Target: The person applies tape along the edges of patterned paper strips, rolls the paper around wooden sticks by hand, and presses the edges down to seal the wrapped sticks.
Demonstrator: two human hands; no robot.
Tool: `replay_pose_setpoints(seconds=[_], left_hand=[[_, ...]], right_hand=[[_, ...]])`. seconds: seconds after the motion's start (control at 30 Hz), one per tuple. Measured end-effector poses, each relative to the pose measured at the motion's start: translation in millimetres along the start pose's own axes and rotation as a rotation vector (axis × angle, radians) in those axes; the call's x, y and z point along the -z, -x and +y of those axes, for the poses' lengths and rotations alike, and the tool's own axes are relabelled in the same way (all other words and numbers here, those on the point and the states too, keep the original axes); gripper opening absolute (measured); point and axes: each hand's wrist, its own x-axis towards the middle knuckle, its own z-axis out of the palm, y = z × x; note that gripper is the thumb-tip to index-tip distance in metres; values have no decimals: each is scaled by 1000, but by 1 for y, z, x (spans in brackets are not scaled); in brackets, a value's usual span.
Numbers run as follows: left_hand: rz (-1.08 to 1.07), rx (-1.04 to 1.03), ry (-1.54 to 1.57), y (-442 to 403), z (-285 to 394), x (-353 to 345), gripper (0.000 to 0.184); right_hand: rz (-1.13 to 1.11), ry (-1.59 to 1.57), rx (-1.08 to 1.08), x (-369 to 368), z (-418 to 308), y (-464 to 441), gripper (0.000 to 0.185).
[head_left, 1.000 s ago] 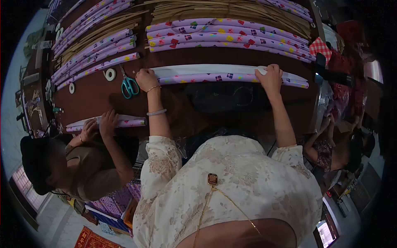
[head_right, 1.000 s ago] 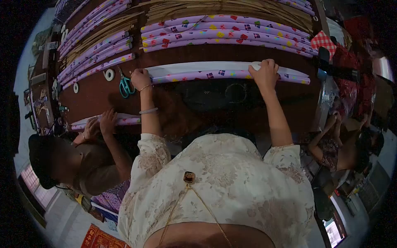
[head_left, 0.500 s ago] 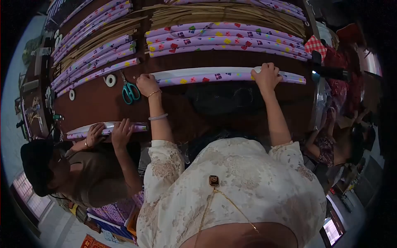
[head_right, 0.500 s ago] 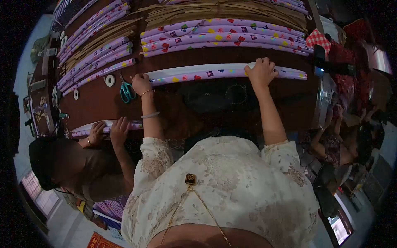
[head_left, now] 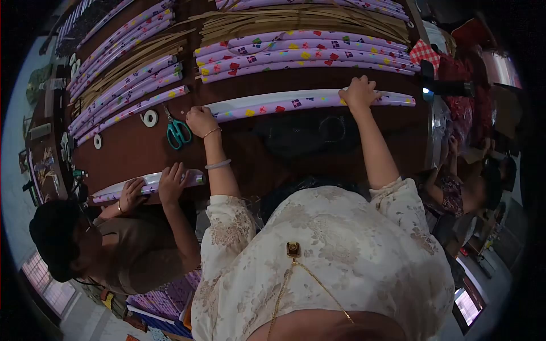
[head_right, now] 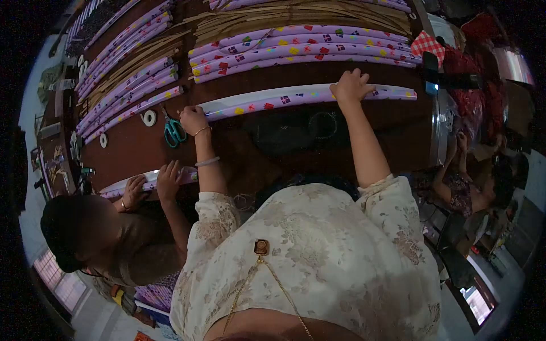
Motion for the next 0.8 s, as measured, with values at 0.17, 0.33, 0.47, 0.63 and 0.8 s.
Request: replay_pose_setpoints(seconds=[0.17,0.33,0.47,0.63,0.8], left_hand=[[-2,8,3,-3,-5,-7,11],[23,-6,-11,-3,-6,-10,11],[24,-19,-7,-4,-9,-14,11],[-17,7,-34,-8,-11,-16,13],[-140,41,-74,-15,-11,-9,19]], right_hand=[[1,17,-11,3,-5,1,45],[-7,99,-7,3,-16,-3,39],[-4,175,20,0,-24,-7,29],[-51,254,61,5,-34,-8,27],[-67,229,52,8,-31,-8,28]])
